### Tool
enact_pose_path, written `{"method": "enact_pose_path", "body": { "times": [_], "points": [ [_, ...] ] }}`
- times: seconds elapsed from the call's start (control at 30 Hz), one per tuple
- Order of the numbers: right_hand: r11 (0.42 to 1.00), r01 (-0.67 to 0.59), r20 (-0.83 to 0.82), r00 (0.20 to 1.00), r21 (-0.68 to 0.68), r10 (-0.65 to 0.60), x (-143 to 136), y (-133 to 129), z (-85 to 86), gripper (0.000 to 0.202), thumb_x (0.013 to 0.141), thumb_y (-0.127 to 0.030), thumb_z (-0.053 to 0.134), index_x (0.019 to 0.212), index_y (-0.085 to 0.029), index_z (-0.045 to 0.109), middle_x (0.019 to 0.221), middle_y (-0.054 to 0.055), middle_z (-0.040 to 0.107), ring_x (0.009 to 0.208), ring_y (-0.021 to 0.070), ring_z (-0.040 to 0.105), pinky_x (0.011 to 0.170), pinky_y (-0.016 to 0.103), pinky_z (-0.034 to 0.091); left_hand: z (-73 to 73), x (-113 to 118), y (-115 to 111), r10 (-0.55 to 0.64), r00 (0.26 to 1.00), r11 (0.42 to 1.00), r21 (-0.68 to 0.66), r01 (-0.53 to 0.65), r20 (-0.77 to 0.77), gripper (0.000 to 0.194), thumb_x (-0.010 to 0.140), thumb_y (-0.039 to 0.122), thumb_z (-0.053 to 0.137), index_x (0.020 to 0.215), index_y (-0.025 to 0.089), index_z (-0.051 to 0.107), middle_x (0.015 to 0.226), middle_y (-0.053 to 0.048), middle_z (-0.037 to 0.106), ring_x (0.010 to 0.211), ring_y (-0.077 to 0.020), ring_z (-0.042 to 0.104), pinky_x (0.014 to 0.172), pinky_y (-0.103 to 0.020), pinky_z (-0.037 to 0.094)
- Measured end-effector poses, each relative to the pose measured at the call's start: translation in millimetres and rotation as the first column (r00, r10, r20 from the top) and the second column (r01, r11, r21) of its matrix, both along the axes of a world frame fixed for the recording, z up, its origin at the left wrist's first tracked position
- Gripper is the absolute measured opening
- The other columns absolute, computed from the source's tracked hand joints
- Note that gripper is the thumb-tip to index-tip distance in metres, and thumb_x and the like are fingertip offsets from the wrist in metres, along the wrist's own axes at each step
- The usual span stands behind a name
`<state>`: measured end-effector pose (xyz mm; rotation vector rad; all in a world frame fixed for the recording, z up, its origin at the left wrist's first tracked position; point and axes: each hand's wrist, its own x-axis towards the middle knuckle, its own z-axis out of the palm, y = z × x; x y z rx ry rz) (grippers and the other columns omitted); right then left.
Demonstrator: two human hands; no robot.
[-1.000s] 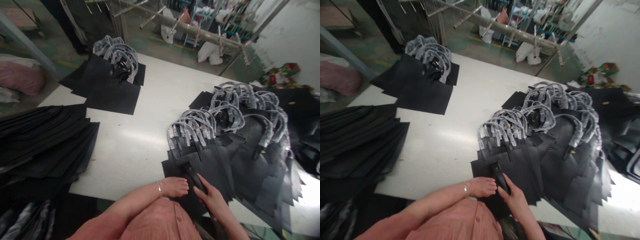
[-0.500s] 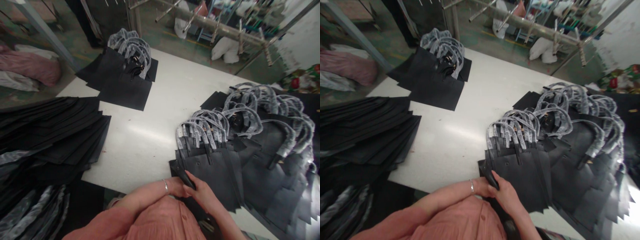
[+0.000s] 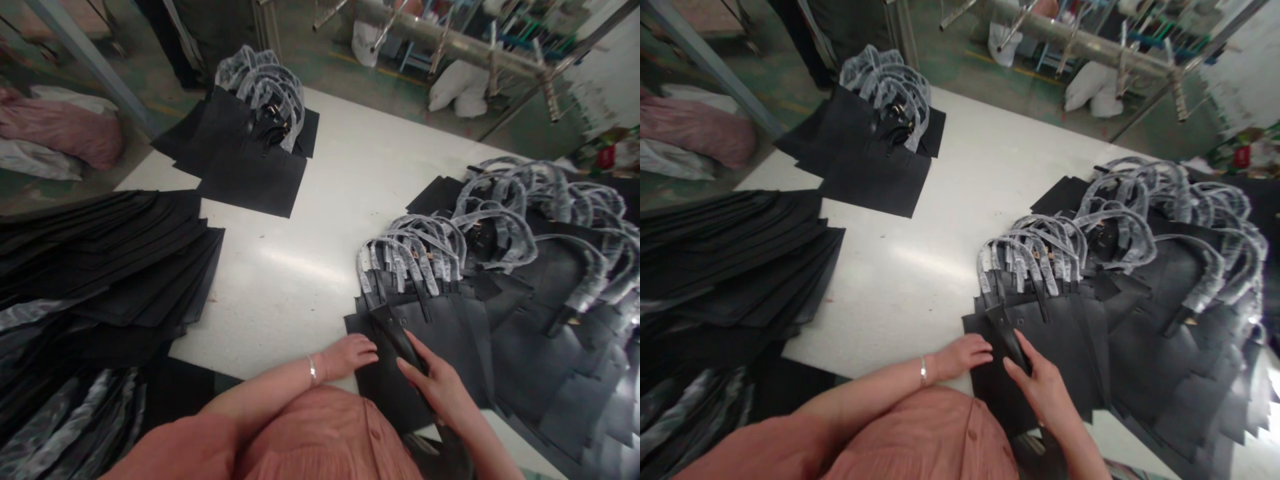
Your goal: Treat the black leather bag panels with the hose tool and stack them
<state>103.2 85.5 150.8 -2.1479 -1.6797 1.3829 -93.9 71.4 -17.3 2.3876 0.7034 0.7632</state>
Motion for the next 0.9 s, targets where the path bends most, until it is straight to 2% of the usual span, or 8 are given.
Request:
{"method": "enact_pose_path", "body": {
  "times": [0.07, 0.13, 0.3, 0.47, 0.63, 0.73, 0.8, 0.9],
  "points": [
    [1.0, -0.002, -0.005, 1.0, -0.031, 0.002, 5.4, -11.6, 1.7, 0.069, 0.078, -0.046, 0.06, 0.141, -0.021, 0.05, 0.091, 0.002, 0.078, 0.085, 0.0256, 0.073, 0.075, 0.034, 0.057, 3.4, -26.3, 13.6, 0.247, 0.968, 0.965, -0.085, -0.25, -0.041, 0.026, 0.095, 0.013, 0.045, 0.116, 0.017, 0.06, 0.114, -0.012, 0.061, 0.108, -0.021, 0.054, 0.092, -0.038, 0.047],
    [0.998, -0.017, -0.028, 0.999, -0.053, 0.016, 4.7, -21.7, -0.7, 0.067, 0.078, -0.045, 0.059, 0.141, -0.023, 0.051, 0.096, 0.002, 0.078, 0.09, 0.0261, 0.072, 0.077, 0.035, 0.057, 7.0, -47.0, 33.8, 0.288, 0.949, 0.946, -0.117, -0.302, -0.125, 0.023, 0.096, 0.017, 0.048, 0.116, 0.017, 0.059, 0.11, -0.011, 0.06, 0.103, -0.0209, 0.054, 0.089, -0.036, 0.047],
    [0.993, -0.09, -0.093, 0.992, -0.07, 0.083, -7.6, -32.8, -9.8, 0.063, 0.078, -0.04, 0.06, 0.139, -0.023, 0.053, 0.119, 0.004, 0.072, 0.106, 0.0272, 0.068, 0.091, 0.038, 0.053, 12.5, -61.9, 81.7, -0.083, 0.943, 0.992, -0.115, 0.048, -0.321, 0.016, 0.092, 0.035, 0.058, 0.099, 0.022, 0.066, 0.101, -0.005, 0.059, 0.091, -0.018, 0.055, 0.081, -0.028, 0.044],
    [0.987, -0.15, -0.11, 0.984, -0.065, 0.142, -17.9, -30.9, -15.5, 0.064, 0.08, -0.034, 0.059, 0.141, -0.016, 0.05, 0.135, 0.008, 0.062, 0.12, 0.0261, 0.06, 0.105, 0.039, 0.042, 12.8, -52.7, 98.8, -0.181, 0.926, 0.98, -0.143, 0.141, -0.331, 0.012, 0.087, 0.032, 0.066, 0.08, 0.022, 0.067, 0.092, -0.002, 0.058, 0.085, -0.0162, 0.054, 0.069, -0.024, 0.04],
    [0.983, -0.157, -0.085, 0.985, -0.096, 0.149, -20.6, -29.9, -21.4, 0.064, 0.081, -0.033, 0.058, 0.142, -0.016, 0.049, 0.136, 0.009, 0.061, 0.121, 0.0258, 0.06, 0.105, 0.039, 0.042, 14.0, -45.3, 98.6, -0.191, 0.937, 0.97, -0.203, 0.134, -0.293, 0.015, 0.083, 0.024, 0.07, 0.071, 0.018, 0.063, 0.08, -0.001, 0.056, 0.079, -0.015, 0.052, 0.068, -0.023, 0.041],
    [0.984, -0.149, -0.058, 0.988, -0.1, 0.144, -19.7, -29.9, -22.4, 0.064, 0.081, -0.032, 0.057, 0.142, -0.016, 0.048, 0.135, 0.009, 0.061, 0.122, 0.0262, 0.059, 0.105, 0.039, 0.042, 16.1, -48.9, 102.6, -0.062, 0.962, 0.974, -0.228, 0.0, -0.265, 0.013, 0.087, 0.021, 0.066, 0.076, 0.017, 0.061, 0.082, 0.0, 0.056, 0.076, -0.0129, 0.052, 0.07, -0.021, 0.042],
    [0.984, -0.142, -0.049, 0.989, -0.105, 0.137, -18.8, -29.8, -22.4, 0.064, 0.08, -0.031, 0.057, 0.142, -0.016, 0.049, 0.135, 0.009, 0.061, 0.122, 0.026, 0.059, 0.105, 0.039, 0.042, 18.6, -56.0, 107.6, 0.119, 0.959, 0.958, -0.225, -0.179, -0.256, 0.015, 0.095, 0.018, 0.051, 0.083, 0.015, 0.06, 0.088, -0.002, 0.055, 0.075, -0.0124, 0.052, 0.071, -0.022, 0.043],
    [0.985, -0.13, -0.047, 0.991, -0.117, 0.126, -17.4, -29.2, -22.9, 0.064, 0.079, -0.031, 0.058, 0.141, -0.018, 0.049, 0.135, 0.008, 0.062, 0.124, 0.0254, 0.058, 0.107, 0.039, 0.04, 24.9, -69.1, 105.7, 0.414, 0.875, 0.863, -0.199, -0.465, -0.25, 0.034, 0.101, 0.012, 0.026, 0.092, 0.013, 0.058, 0.092, -0.006, 0.053, 0.079, -0.0143, 0.052, 0.074, -0.027, 0.044]
  ]
}}
